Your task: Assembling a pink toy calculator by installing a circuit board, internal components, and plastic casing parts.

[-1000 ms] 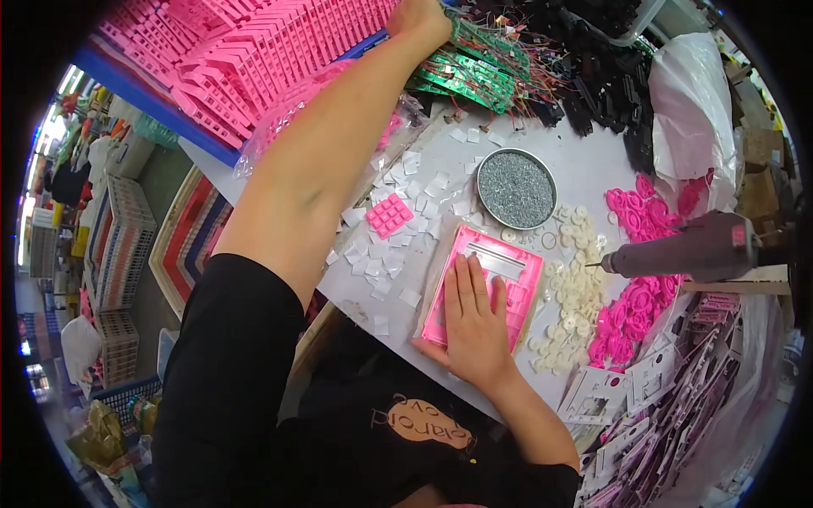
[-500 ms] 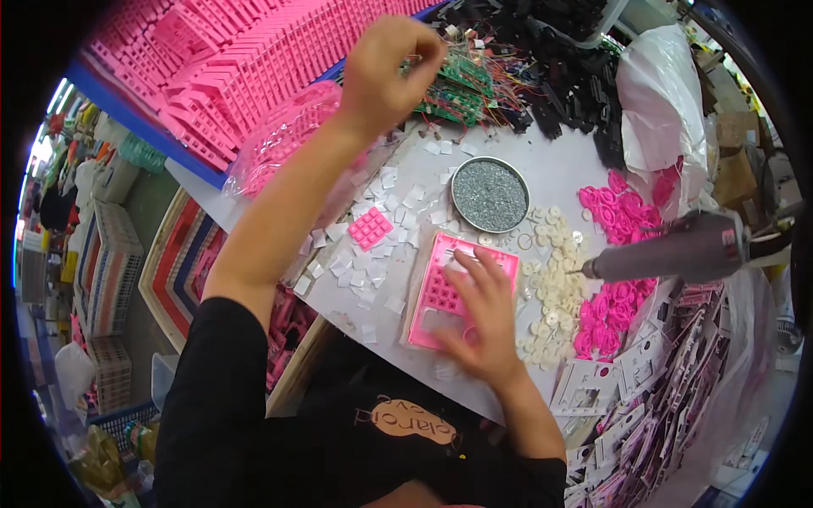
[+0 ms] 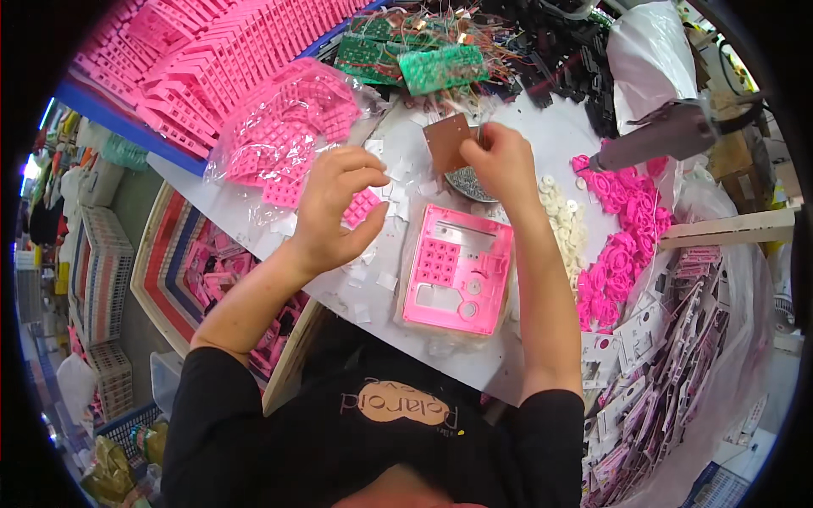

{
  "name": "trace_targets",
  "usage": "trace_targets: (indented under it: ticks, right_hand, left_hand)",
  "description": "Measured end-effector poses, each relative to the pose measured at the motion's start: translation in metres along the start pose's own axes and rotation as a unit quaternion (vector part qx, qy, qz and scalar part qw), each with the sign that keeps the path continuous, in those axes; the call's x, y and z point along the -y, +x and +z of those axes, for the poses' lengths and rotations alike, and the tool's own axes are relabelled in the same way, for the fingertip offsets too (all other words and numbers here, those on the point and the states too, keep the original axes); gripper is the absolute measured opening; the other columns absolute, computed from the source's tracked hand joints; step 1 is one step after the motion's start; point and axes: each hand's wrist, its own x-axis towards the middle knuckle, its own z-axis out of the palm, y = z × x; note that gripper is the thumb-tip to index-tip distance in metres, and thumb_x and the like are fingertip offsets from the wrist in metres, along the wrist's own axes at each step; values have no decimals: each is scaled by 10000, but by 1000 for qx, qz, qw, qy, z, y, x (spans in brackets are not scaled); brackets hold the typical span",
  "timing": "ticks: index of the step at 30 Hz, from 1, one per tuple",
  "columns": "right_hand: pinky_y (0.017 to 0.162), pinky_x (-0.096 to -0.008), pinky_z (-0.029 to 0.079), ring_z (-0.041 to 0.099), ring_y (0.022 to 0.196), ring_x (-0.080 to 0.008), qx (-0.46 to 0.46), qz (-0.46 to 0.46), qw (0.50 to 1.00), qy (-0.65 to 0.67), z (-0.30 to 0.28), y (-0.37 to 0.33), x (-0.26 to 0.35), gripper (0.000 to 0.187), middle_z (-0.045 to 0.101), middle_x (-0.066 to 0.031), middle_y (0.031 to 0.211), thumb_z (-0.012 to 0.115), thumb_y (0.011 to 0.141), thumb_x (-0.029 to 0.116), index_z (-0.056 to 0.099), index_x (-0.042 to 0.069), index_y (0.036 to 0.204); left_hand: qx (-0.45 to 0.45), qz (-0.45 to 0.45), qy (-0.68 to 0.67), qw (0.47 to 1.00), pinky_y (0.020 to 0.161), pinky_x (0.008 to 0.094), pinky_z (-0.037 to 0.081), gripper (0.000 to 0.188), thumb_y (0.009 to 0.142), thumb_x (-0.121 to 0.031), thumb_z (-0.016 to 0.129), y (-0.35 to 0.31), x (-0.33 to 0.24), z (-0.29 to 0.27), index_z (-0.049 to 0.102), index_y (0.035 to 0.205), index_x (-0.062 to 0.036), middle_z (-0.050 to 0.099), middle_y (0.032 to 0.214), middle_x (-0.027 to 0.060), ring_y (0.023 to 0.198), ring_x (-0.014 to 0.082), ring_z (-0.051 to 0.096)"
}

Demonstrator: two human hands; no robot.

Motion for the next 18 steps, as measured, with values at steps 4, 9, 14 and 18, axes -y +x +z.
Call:
trace_targets:
  ticks: [4, 9, 14, 18]
  right_hand:
    - [538, -303, 433, 561, 576, -128, 4, -2, 949, 316, 5, 61, 41, 248, 617, -32, 661, 671, 876, 219, 662, -27, 847]
    - [518, -220, 427, 527, 542, -61, -93, -130, 987, -22, 23, 111, 42, 128, 679, -34, 702, 638, 897, 125, 693, 12, 878]
    - [553, -214, 423, 549, 614, -40, 81, -53, 944, 317, 11, 35, 75, 137, 662, 3, 726, 654, 907, 121, 681, -5, 954]
    - [627, -195, 471, 583, 732, -38, 86, -34, 953, 290, 16, -37, 77, 153, 638, 19, 826, 718, 895, 86, 670, -7, 1007]
  left_hand:
    - [20, -66, -17, 997, 802, 410, 486, 293, 744, 39, 717, -15, 6, -6, 626, 1015, -29, 653, 995, 129, 923, 331, 628]
    - [-61, -201, -113, 971, 882, 323, 483, 248, 853, 16, 690, -16, 9, -12, 601, 1083, -7, 632, 1065, 85, 953, 163, 595]
    - [-139, -257, -253, 922, 1002, 344, 424, 463, 892, -30, 694, 5, 13, -28, 485, 1302, 21, 555, 1265, 96, 1142, 164, 532]
    - [-12, -376, -411, 830, 1000, 332, 470, 480, 946, -122, 691, 13, -15, -16, 515, 1364, 32, 625, 1261, 93, 1137, 174, 599]
